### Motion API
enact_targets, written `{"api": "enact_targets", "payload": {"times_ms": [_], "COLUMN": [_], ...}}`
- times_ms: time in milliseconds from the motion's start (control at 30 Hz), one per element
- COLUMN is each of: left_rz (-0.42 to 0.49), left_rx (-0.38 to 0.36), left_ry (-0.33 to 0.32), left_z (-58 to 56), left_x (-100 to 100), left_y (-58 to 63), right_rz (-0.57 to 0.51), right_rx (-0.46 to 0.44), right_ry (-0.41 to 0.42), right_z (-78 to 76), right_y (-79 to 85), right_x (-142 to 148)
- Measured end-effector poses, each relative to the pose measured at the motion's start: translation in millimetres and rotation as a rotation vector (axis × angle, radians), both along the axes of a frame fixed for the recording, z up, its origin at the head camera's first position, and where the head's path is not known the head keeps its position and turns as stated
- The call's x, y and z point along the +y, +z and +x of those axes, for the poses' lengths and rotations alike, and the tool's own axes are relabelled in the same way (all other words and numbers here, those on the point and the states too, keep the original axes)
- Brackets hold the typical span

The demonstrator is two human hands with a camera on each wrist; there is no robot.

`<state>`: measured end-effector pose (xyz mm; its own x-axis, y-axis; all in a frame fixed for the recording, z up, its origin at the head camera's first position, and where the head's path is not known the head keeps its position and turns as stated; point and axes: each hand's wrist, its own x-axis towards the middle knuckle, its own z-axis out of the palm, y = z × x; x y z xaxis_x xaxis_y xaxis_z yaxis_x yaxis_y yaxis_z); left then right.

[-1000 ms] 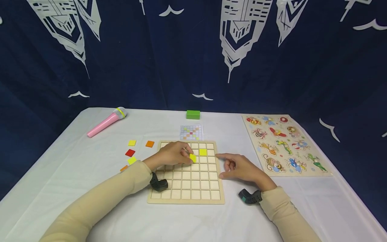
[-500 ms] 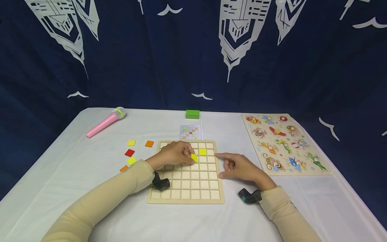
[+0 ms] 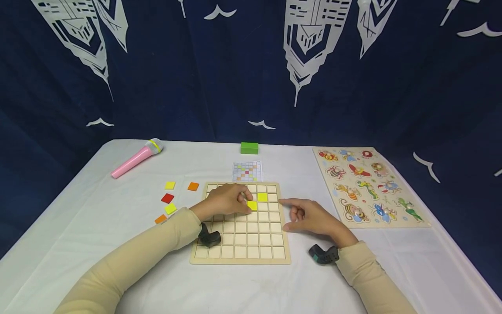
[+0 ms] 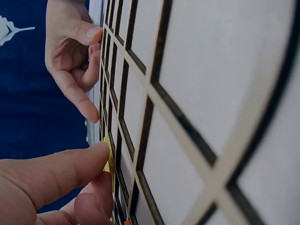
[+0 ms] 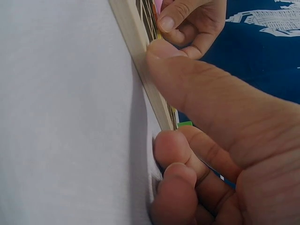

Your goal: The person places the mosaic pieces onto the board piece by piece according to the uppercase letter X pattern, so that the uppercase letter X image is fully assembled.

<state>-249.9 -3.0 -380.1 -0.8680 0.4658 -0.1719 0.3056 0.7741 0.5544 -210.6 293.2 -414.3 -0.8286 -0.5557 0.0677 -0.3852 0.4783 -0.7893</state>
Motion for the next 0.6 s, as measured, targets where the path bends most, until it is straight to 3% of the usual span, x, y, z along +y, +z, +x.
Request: {"api": "enact_targets", "payload": {"times_ms": [267,600], "left_rz": [0.023,0.146], "left_rx": [0.001,0.041], "left_ry": [0.005,-0.078], "left_z": [3.6,13.9], "left_x": [-7.5,-34.2], "left_y": [1.7,4.7], "right_rz": [0.004,-0.006], "right_rx": [0.003,0.006], "right_ry": [0.002,0.008], "right_z": [-1.3,-0.8], "right_y": [-1.0,-1.7], "right_x": [0.7,0.7]}}
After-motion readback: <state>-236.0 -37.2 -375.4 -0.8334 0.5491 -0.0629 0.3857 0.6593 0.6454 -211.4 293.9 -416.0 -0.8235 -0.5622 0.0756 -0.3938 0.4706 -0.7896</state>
